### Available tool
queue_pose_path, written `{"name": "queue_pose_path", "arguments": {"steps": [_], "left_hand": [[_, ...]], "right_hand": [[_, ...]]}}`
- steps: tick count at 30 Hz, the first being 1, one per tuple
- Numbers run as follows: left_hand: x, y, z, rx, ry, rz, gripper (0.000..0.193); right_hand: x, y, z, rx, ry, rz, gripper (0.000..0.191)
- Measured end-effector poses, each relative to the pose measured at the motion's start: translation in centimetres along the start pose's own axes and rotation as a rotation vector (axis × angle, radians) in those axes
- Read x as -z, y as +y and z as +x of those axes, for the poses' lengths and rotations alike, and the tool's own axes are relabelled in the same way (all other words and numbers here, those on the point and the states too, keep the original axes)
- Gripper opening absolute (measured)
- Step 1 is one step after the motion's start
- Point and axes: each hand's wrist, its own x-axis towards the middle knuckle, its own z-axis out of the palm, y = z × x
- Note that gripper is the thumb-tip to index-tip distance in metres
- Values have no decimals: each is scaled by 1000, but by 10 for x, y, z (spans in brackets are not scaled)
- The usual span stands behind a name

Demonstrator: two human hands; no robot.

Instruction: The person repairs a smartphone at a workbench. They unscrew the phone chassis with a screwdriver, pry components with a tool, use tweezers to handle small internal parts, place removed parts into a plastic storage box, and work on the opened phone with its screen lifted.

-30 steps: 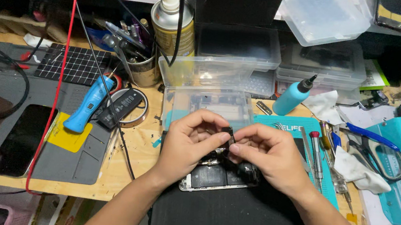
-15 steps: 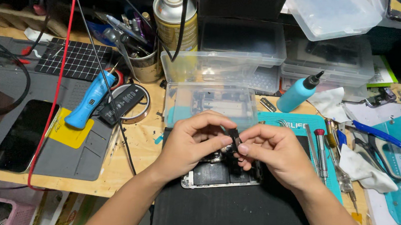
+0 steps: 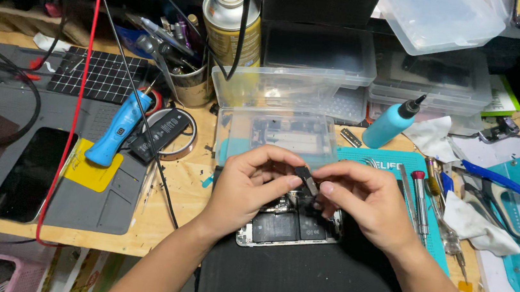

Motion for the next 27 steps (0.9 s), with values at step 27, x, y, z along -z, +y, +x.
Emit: {"name": "queue_pose_path", "arguments": {"steps": [27], "left_hand": [[-11, 21, -6, -342, 54, 526, 22]], "right_hand": [[4, 9, -1, 114, -8, 12, 12]]}}
